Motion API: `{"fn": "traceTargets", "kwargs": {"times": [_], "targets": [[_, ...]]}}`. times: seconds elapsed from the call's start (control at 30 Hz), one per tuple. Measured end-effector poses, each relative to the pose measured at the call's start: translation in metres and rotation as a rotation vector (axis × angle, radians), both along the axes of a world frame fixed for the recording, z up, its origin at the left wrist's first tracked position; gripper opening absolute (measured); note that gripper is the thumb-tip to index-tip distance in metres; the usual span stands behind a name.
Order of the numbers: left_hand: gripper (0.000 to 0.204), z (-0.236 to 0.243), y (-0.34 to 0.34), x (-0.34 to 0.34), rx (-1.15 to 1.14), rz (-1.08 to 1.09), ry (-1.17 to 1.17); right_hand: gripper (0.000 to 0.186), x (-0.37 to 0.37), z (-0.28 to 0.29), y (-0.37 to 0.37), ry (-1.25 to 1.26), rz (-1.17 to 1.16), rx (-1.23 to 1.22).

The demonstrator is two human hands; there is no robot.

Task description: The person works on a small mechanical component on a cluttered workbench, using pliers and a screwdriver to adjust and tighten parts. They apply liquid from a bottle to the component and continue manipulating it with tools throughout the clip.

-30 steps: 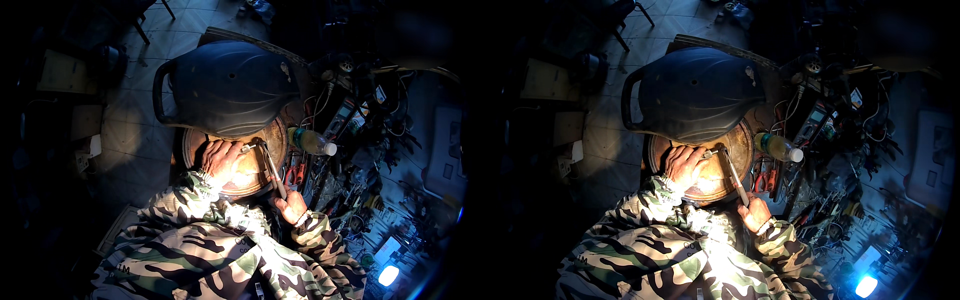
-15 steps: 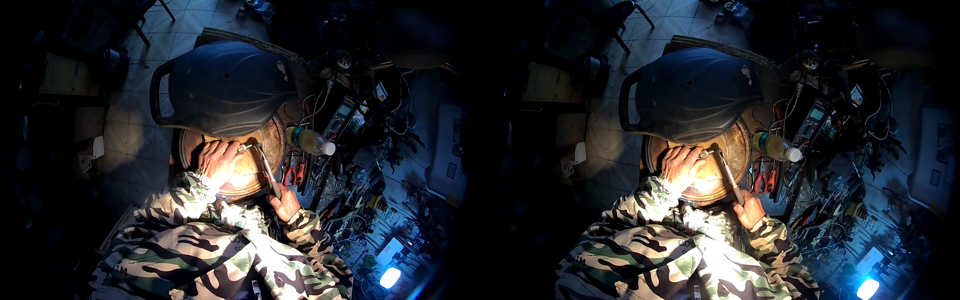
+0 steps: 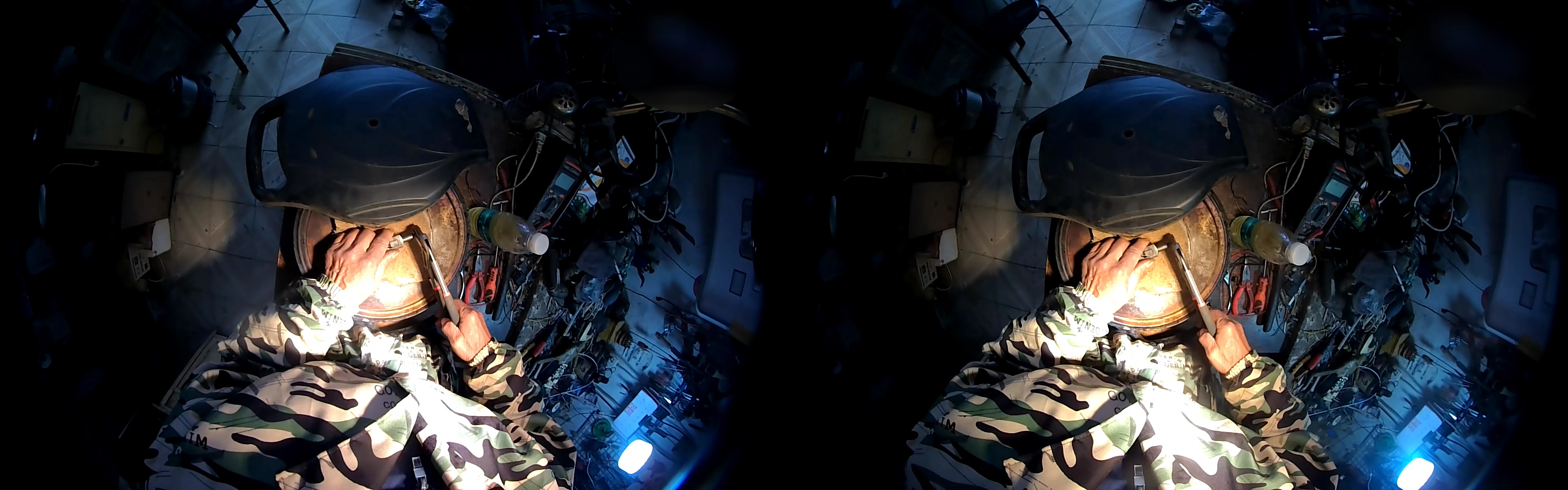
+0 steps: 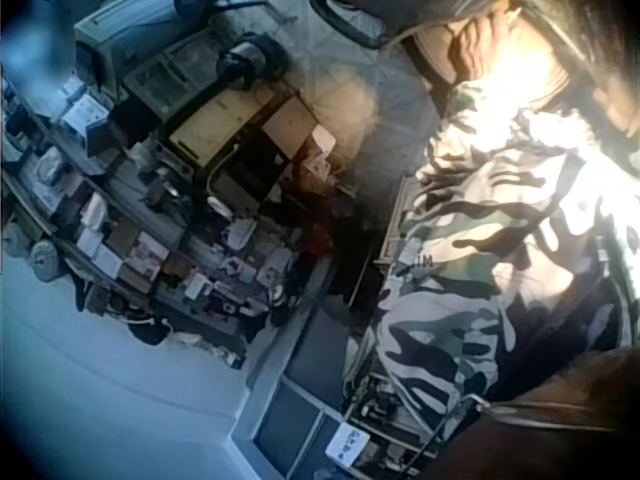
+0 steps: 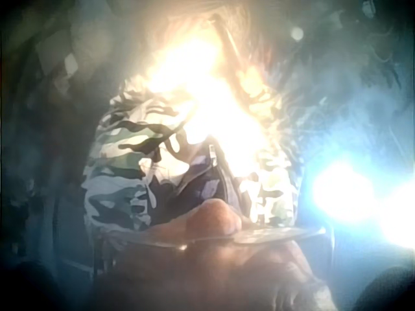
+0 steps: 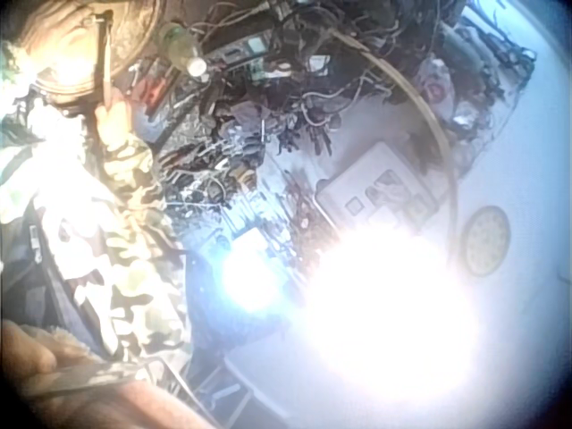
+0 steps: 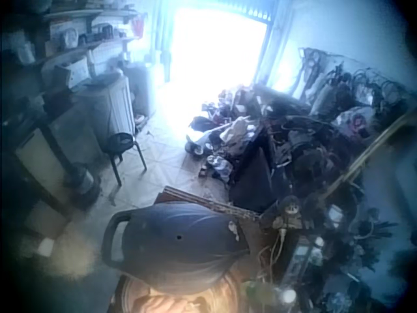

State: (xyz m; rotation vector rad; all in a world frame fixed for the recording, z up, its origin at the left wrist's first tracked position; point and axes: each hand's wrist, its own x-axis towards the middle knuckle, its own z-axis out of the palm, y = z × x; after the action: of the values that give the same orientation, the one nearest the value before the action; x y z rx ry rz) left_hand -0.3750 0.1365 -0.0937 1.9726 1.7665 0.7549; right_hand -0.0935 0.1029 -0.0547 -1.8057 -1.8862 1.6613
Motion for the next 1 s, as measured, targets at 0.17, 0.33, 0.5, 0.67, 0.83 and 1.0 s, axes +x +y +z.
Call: {"fn": "traceTargets", "kwargs": {"times": [0.17, 0.33, 0.5, 0.67, 0.83, 1.0], "targets": [[0.038, 0.004, 0.0, -0.001, 0.005, 0.002, -0.003, 0.033, 0.002, 0.004, 0.004, 0.053, 0.05, 0.041], [0.037, -0.001, -0.001, -0.001, -0.03, 0.009, -0.065, 0.038, 0.005, -0.004, 0.003, -0.019, -0.028, -0.127], [0.037, 0.004, -0.001, 0.0, -0.152, 0.064, -0.188, 0.032, 0.004, -0.01, 0.0, -0.042, -0.091, -0.152], [0.031, 0.008, 0.005, -0.008, -0.252, 0.007, -0.353, 0.03, 0.008, -0.013, 0.002, -0.063, -0.019, -0.12], [0.025, 0.015, 0.013, -0.003, -0.468, 0.132, -0.547, 0.028, 0.012, -0.021, 0.0, -0.035, -0.029, -0.13], [0.025, 0.022, 0.008, 0.002, -0.459, 0.206, -0.371, 0.027, 0.004, -0.009, 0.004, -0.071, 0.008, -0.049]]}}
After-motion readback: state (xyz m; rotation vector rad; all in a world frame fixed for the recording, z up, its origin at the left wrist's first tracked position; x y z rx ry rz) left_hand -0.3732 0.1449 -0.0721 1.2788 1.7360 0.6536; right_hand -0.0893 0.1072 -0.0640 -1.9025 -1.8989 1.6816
